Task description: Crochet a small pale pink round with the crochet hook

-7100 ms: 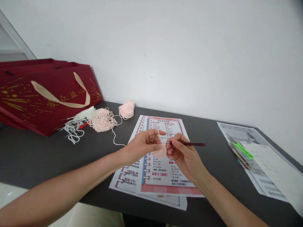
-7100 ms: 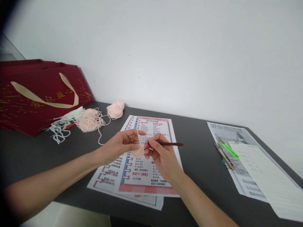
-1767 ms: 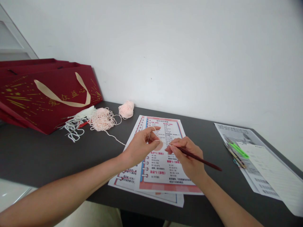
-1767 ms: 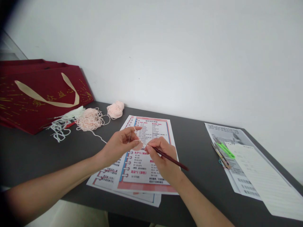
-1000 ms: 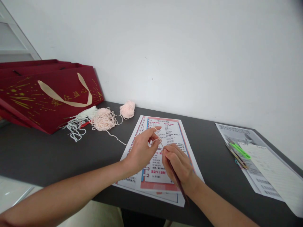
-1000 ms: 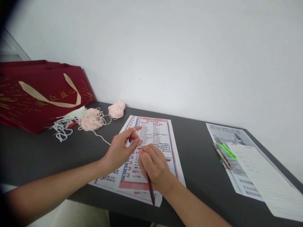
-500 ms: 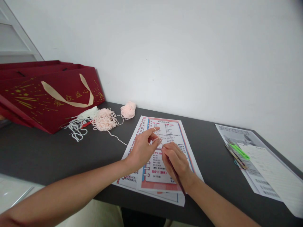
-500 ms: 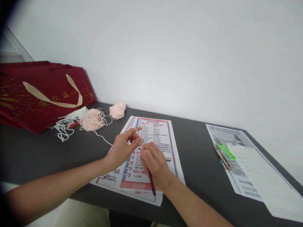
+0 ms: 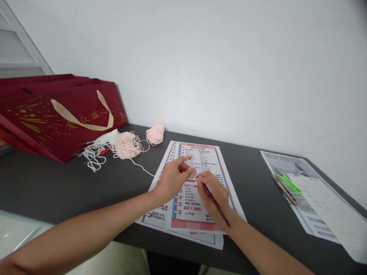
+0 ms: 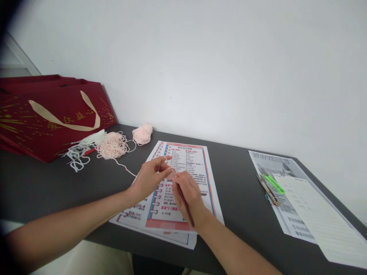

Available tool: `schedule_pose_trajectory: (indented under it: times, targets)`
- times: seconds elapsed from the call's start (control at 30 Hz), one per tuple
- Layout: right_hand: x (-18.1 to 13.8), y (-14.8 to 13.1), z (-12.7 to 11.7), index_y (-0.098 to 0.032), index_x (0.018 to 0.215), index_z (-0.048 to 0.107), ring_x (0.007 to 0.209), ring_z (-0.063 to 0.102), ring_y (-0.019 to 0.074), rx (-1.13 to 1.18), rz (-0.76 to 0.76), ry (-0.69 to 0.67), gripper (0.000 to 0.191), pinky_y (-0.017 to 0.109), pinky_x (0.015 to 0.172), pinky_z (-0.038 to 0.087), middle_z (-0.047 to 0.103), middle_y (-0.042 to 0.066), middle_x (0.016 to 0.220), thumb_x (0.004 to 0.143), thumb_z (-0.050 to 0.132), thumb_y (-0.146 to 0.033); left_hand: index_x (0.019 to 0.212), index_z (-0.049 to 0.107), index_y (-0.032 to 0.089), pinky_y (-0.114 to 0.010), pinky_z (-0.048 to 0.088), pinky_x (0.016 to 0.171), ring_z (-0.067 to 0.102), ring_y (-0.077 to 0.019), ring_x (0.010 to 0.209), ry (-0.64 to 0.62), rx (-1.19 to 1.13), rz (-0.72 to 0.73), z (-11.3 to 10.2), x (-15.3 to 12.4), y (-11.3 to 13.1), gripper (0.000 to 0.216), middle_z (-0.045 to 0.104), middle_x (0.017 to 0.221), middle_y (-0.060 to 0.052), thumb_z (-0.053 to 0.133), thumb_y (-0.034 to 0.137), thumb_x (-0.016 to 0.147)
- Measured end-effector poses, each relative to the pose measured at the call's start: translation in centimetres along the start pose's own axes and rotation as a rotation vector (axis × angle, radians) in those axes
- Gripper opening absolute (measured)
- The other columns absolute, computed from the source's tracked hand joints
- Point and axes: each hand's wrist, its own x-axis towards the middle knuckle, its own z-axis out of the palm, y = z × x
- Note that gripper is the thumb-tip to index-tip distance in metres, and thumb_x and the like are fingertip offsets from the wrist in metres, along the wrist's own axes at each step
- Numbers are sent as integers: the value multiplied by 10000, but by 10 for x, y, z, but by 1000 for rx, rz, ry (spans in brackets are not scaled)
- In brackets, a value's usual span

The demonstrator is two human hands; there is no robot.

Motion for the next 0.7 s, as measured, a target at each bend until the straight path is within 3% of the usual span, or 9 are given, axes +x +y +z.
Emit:
schedule_pose_trajectory:
  times: [0.1, 0.3, 0.43, 0.6, 0.7]
  targets:
    - [2, 2, -3, -205, 783, 513, 748, 556, 195, -99, -186, -168, 168, 348, 670, 472, 593, 61, 796, 872, 458, -73, 1136, 604, 156, -278, 441, 684, 570, -135, 630, -13, 49, 19, -1, 0, 2, 366, 638, 669, 21, 585, 213, 775]
    - [5, 8, 0, -236, 900, 519, 764, 598, 158, 10, -87, 15, 166, 290, 671, 489, 616, 25, 859, 863, 507, -75, 1151, 599, 159, -268, 445, 713, 577, -127, 658, -13, 64, 67, -2, -4, 11, 372, 649, 689, 21, 583, 168, 779]
    - [6, 16, -2, -229, 920, 522, 774, 594, 160, 59, -146, -15, 188, 293, 664, 497, 605, 36, 877, 851, 519, -54, 1136, 607, 172, -265, 442, 699, 585, -126, 650, -48, -44, 43, -2, -1, 10, 369, 637, 657, 30, 601, 159, 767]
    - [14, 21, -15, -199, 938, 508, 769, 551, 177, -59, -389, -115, 223, 320, 636, 494, 581, 74, 896, 832, 506, -3, 1178, 535, 111, -255, 448, 682, 593, -108, 614, -284, -603, -268, -6, 7, 7, 500, 628, 649, 30, 687, 141, 703]
    - [16, 20, -18, -194, 923, 504, 783, 527, 192, -184, -509, -151, 211, 342, 642, 494, 588, 93, 927, 838, 490, -2, 1111, 565, 84, -248, 446, 718, 598, -91, 644, -349, -860, -461, -5, 8, 5, 424, 656, 724, -10, 681, 107, 703]
